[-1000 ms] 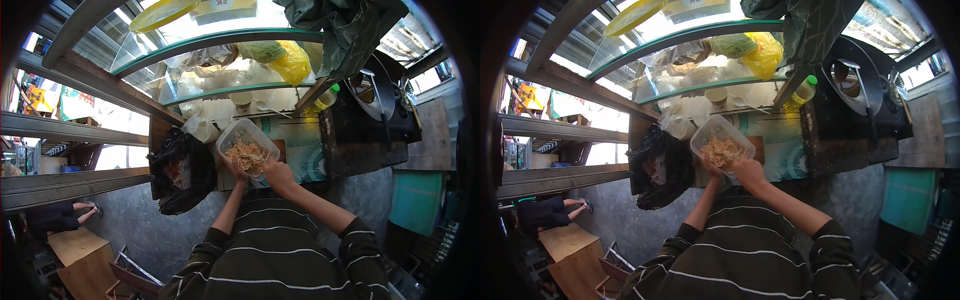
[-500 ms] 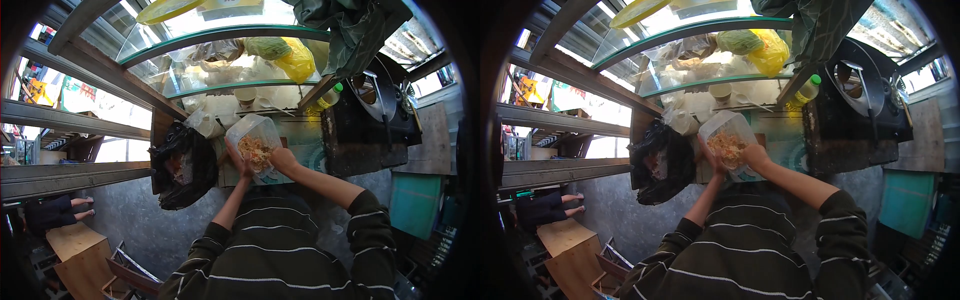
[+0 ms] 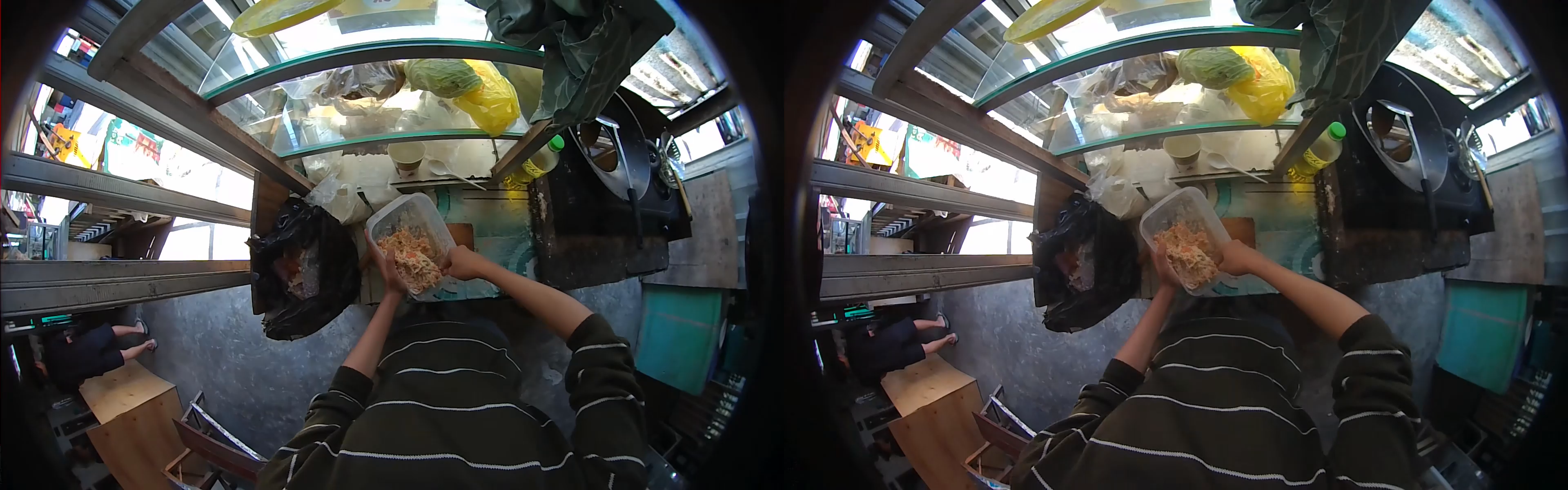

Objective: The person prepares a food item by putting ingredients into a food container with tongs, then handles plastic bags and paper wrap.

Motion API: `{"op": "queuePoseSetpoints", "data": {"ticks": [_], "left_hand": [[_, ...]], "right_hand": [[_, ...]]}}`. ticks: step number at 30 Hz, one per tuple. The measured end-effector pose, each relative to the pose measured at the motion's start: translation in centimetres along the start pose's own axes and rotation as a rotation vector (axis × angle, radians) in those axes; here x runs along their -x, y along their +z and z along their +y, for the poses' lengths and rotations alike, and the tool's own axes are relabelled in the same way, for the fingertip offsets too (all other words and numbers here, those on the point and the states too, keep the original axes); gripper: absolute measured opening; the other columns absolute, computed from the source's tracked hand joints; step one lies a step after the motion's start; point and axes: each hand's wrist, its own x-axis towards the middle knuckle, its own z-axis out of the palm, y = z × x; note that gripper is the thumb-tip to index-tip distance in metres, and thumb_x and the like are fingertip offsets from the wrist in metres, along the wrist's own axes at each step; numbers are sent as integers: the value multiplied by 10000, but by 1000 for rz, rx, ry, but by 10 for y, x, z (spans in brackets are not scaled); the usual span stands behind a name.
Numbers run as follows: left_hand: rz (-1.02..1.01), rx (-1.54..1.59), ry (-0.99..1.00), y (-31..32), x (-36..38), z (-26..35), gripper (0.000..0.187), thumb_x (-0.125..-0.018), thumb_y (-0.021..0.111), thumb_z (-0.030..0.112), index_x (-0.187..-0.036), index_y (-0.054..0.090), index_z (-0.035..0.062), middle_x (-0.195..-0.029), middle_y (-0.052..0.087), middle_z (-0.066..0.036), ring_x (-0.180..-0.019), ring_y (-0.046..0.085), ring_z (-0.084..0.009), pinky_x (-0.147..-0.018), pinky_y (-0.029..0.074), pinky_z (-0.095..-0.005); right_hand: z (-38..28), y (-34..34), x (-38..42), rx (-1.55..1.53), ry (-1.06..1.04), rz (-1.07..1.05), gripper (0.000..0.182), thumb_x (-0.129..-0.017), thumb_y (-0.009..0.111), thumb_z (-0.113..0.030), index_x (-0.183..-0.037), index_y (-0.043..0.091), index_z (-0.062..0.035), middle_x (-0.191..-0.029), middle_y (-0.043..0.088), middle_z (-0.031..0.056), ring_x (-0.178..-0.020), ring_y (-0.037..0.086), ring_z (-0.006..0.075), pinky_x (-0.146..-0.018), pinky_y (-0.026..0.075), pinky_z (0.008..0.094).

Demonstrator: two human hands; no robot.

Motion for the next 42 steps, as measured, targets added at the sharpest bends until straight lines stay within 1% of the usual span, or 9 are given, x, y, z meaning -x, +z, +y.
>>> {"op": "queuePoseSetpoints", "data": {"ticks": [7, 9, 12, 19, 22, 24, 30, 36, 42], "left_hand": [[3, 46, -17, 9, 5, 17, 745, -813, 453, 307, -1372, 38, 40, -1394, 112, -150, -1268, 176, -249, -1031, 139, -357], [176, -60, 118, 17, 5, 20, 409, -868, 419, 253, -1178, 361, -6, -1115, 477, -121, -1015, 501, -211, -860, 417, -325], [185, 220, -84, 12, 7, 19, 402, -875, 403, 292, -1137, 410, -13, -1082, 508, -121, -991, 520, -212, -863, 413, -328], [281, 197, -59, 21, 3, 20, 390, -876, 395, 314, -1083, 449, -13, -1031, 533, -117, -965, 533, -210, -867, 406, -334], [347, 43, 46, 27, 4, 20, 380, -872, 403, 293, -1110, 422, -3, -1031, 516, -108, -963, 523, -204, -865, 403, -328], [208, -35, 36, 4, 7, -3, 588, -856, 423, 262, -1315, 184, -16, -1293, 299, -148, -1188, 305, -230, -1000, 201, -329], [128, 110, -21, -1, 3, -1, 669, -831, 427, 254, -1354, 95, 0, -1374, 167, -163, -1256, 189, -238, -1025, 130, -332], [123, -102, 37, 2, 2, -19, 725, -798, 441, 288, -1359, 78, 5, -1390, 124, -171, -1280, 140, -265, -1033, 107, -357], [91, -91, 102, 11, -6, -8, 757, -782, 440, 322, -1362, 68, 9, -1402, 106, -182, -1294, 112, -292, -1038, 81, -372]], "right_hand": [[12, -10, 21, -101, 51, 74, 187, -733, 588, -132, -889, 660, -56, -795, 627, 173, -755, 604, 283, -687, 451, 366], [6, -16, 30, -182, 55, 181, 190, -740, 569, -122, -896, 653, -54, -786, 615, 190, -739, 603, 307, -661, 451, 374], [-8, -26, 33, -67, 46, 357, 205, -745, 540, -127, -906, 645, -53, -769, 610, 186, -722, 601, 326, -649, 457, 387], [-53, -11, 59, 337, 182, 316, 181, -734, 497, -120, -806, 646, -47, -732, 607, 203, -699, 609, 340, -632, 492, 424], [-34, 31, 29, 394, 215, 328, 161, -731, 493, -104, -753, 642, -48, -731, 619, 179, -699, 624, 315, -607, 508, 411], [-38, 48, 4, 396, 313, 312, 166, -734, 491, -99, -752, 643, -33, -727, 629, 143, -710, 634, 281, -602, 515, 383], [-84, -28, 43, 416, 258, 269, 166, -735, 499, -93, -771, 646, -24, -748, 632, 150, -724, 635, 281, -606, 517, 375], [-64, 55, 4, 410, 305, 301, 156, -731, 507, -92, -737, 656, -47, -737, 638, 131, -721, 638, 270, -597, 516, 368], [-78, -16, 18, 600, 261, 300, 139, -725, 533, -101, -719, 670, -77, -737, 643, 103, -722, 639, 221, -562, 510, 317]]}}
